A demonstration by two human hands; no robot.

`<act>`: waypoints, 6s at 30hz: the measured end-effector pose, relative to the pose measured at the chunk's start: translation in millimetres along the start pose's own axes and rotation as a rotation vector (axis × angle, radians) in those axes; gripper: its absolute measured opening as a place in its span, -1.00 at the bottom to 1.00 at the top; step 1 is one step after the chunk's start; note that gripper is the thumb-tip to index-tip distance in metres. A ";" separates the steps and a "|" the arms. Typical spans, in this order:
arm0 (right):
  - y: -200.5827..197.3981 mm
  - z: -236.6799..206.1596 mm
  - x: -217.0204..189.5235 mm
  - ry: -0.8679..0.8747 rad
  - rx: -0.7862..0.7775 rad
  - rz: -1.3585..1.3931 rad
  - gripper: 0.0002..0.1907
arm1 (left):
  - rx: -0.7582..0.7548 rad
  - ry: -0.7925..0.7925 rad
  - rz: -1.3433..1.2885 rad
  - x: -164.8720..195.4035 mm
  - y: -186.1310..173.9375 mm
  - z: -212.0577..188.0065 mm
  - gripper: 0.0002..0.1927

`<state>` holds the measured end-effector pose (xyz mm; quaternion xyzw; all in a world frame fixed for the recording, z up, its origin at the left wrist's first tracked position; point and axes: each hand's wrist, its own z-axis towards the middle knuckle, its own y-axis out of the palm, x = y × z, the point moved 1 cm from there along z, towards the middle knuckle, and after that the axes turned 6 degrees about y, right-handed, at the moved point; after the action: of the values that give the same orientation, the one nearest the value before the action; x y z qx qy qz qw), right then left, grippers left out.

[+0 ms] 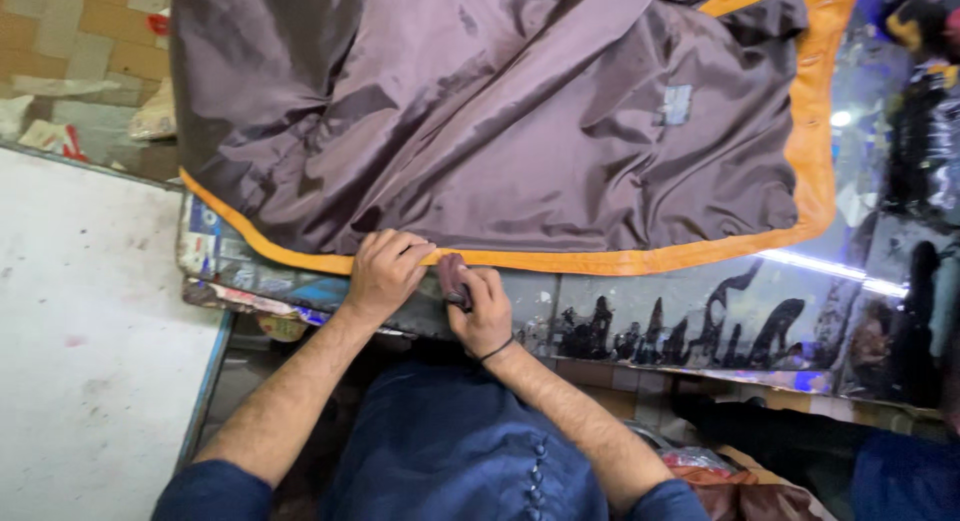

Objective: The person sands the surface of a leather jacket laid on a work table, using a small sanding block held in the right hand while the left hand holds the jacket flat. They work over the brown inner lining and edges first, then flip and reposition the jacket to sand the yellow outer leather, including around a pocket flap, repeatedly rubbing the block across the surface.

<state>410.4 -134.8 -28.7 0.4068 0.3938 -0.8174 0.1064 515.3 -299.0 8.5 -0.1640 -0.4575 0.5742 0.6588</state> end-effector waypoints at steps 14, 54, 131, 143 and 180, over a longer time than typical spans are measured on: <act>-62.1 -14.4 28.8 0.153 0.347 -0.196 -0.60 | 0.003 0.021 -0.019 -16.1 13.1 -5.7 -0.74; -531.4 -121.6 270.9 0.592 0.890 -0.376 -0.70 | -0.602 -0.807 -0.955 228.0 363.2 319.9 -0.45; -610.6 -138.2 395.5 0.469 0.347 -0.956 -0.88 | -0.418 -0.056 0.327 25.5 33.0 32.9 -0.24; -569.5 -87.3 327.5 0.365 0.694 -0.911 -0.82 | -0.527 -0.279 0.098 -3.1 23.3 22.0 -0.84; -284.2 77.7 183.9 0.195 0.007 -0.278 -0.72 | -0.315 0.245 0.082 129.2 258.3 204.8 -0.49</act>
<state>105.9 25.1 19.7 0.4264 0.4517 -0.7822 -0.0479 186.6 -171.1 -21.4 -0.3522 -0.4511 0.4977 0.6517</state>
